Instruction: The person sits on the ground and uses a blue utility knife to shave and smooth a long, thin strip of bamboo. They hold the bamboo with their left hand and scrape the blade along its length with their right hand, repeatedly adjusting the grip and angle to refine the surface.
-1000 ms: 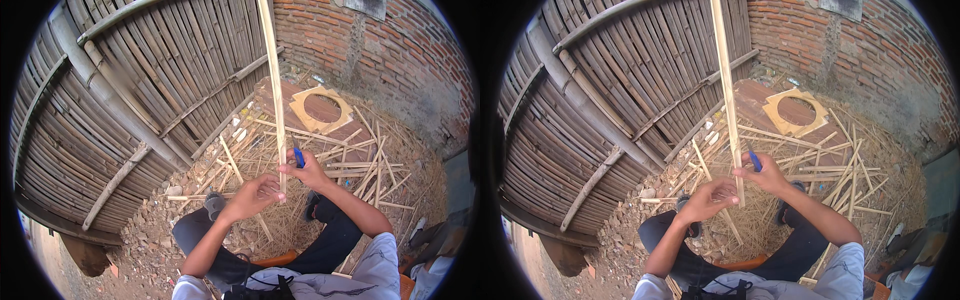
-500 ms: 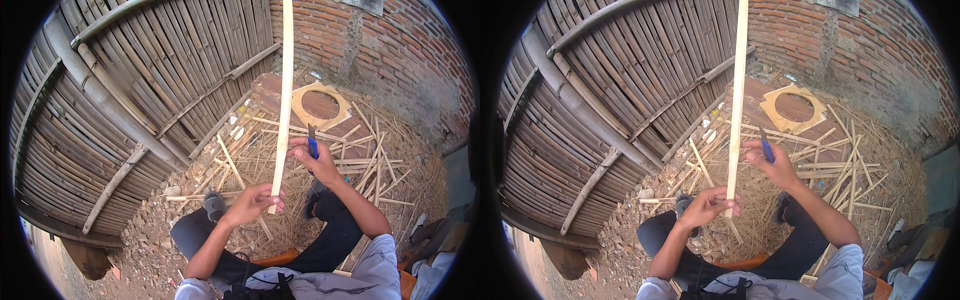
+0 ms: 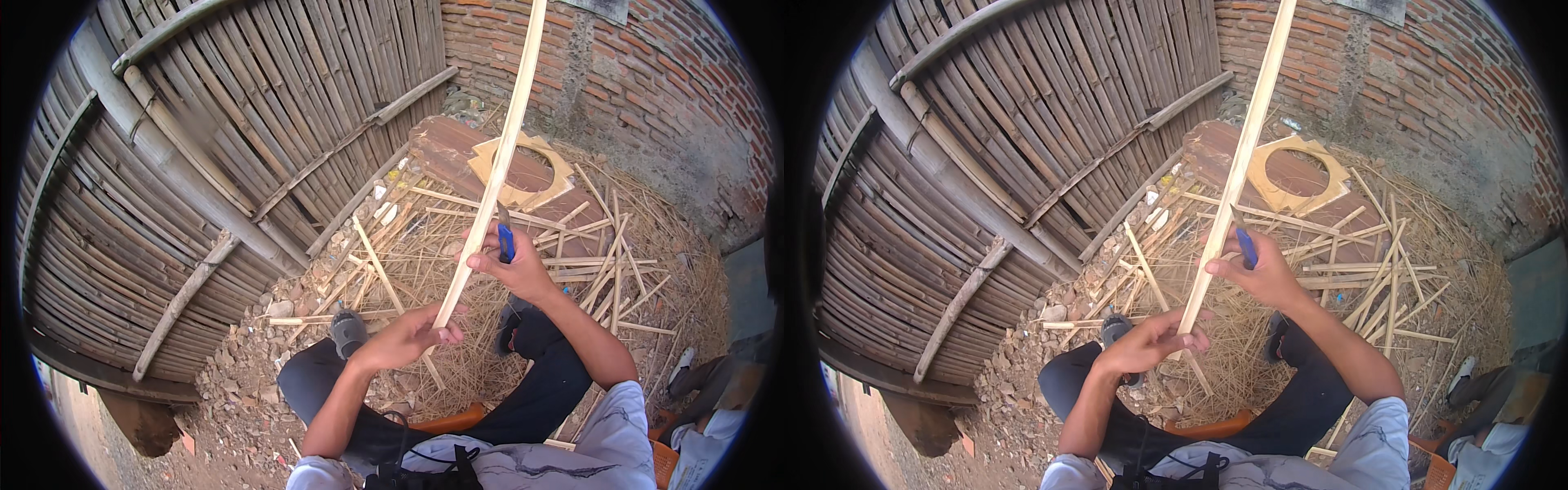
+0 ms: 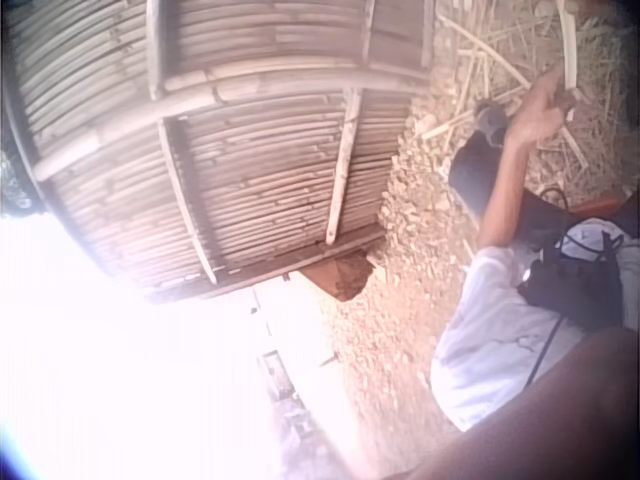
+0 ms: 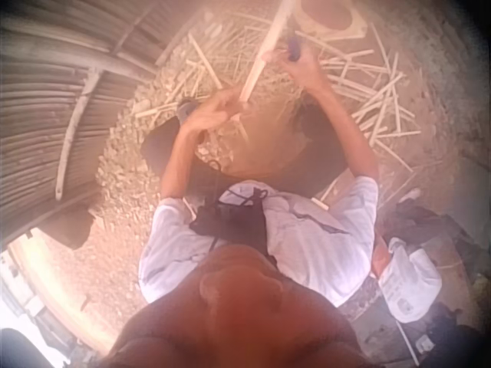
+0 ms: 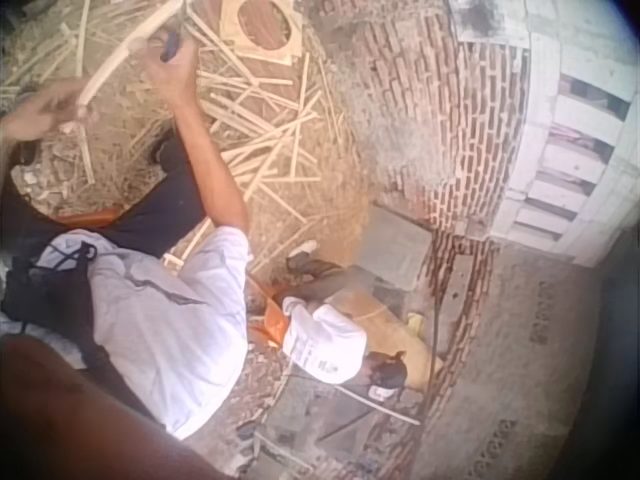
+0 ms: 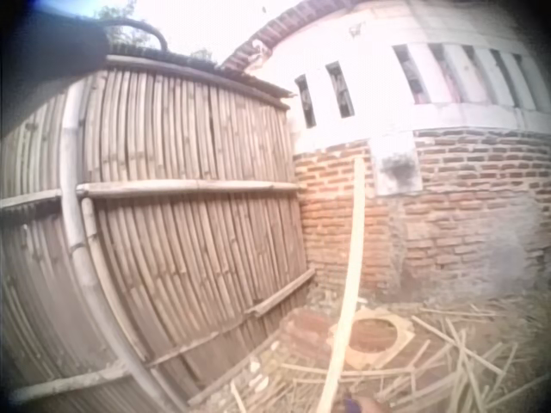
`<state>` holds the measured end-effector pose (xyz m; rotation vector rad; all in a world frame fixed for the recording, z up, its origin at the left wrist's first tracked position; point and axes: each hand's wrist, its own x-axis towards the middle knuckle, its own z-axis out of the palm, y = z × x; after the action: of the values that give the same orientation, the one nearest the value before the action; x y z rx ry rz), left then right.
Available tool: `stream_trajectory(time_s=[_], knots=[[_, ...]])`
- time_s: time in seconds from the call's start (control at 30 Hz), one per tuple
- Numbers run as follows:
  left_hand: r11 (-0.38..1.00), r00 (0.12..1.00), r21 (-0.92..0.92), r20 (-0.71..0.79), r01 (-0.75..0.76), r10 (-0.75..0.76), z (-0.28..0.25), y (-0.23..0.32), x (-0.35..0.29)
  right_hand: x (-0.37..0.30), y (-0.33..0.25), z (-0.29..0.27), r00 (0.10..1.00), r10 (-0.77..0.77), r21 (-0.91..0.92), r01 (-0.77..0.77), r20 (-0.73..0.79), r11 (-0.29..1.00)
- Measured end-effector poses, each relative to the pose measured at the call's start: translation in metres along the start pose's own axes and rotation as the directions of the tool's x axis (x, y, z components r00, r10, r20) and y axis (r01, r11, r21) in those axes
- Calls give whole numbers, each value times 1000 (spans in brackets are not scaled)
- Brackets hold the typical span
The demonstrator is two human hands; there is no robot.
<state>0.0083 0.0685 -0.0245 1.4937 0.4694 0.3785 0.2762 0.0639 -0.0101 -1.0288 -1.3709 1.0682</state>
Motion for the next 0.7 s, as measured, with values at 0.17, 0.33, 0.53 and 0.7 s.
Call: stream_trajectory(time_s=[0.17,0.33,0.53,0.7], knots=[[964,927,263,-352,-36,130,10,-26,11,-2,-5,12,999,39,-219,-45,-34,975],[932,876,355,-469,71,112,19,-11,12,-6,-11,15,1000,14,-292,-18,-15,956],[978,891,209,-441,-15,108,15,-8,7,-5,-11,6,994,-91,-103,85,-56,991],[990,930,136,-366,20,32,14,-7,6,-8,-12,3,995,-75,-98,68,-71,993]])
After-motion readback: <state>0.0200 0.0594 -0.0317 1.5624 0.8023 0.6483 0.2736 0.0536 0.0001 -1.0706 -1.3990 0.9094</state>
